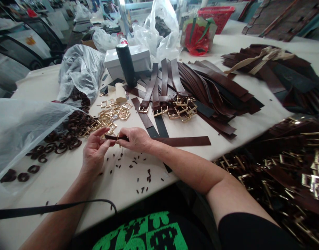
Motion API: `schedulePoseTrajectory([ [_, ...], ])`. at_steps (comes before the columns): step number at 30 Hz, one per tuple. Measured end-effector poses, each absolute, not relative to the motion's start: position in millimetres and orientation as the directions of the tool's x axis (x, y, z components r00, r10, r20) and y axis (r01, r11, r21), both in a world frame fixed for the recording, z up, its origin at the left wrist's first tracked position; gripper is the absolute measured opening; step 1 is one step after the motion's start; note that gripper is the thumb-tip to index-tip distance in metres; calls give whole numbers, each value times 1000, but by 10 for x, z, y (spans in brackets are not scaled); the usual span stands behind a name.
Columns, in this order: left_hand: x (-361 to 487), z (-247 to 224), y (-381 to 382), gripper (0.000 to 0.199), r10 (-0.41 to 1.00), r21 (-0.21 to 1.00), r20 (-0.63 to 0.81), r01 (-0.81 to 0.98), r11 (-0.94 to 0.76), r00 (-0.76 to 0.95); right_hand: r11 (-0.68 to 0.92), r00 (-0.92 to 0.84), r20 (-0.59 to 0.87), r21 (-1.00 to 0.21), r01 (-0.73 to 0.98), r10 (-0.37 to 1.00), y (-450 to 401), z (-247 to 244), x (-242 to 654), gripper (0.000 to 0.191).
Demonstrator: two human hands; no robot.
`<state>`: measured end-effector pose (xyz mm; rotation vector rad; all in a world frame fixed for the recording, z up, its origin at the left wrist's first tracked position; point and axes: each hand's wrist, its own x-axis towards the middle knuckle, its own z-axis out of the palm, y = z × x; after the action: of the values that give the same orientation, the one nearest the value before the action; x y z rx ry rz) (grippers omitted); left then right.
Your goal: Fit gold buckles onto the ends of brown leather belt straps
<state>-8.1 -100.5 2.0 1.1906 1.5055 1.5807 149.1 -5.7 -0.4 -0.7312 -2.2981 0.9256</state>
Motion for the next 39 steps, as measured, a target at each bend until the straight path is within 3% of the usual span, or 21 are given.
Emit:
schedulePoseTrajectory([
  [13, -158, 86, -994, 36, 864, 991, 99, 132, -38, -494, 586, -647, 373, -797, 143, 665, -43, 7, 1509, 18],
  [22, -139, 31, -982, 36, 939, 975, -156, -202, 96, -307, 570, -630, 418, -820, 49, 655, -19, -23, 1518, 17],
  [27, -101, 71, -963, 38, 939, 936, -203, -338, 102, -278, 491, -630, 406, -870, -46, 661, -26, -8, 1523, 20],
  [31, -115, 62, -965, 36, 947, 952, -160, -297, 74, -279, 442, -648, 387, -893, -87, 655, -31, 1, 1522, 20],
  [39, -170, -32, -979, 33, 946, 978, -142, -186, 89, -293, 559, -667, 432, -829, -27, 607, -28, -27, 1521, 16],
])
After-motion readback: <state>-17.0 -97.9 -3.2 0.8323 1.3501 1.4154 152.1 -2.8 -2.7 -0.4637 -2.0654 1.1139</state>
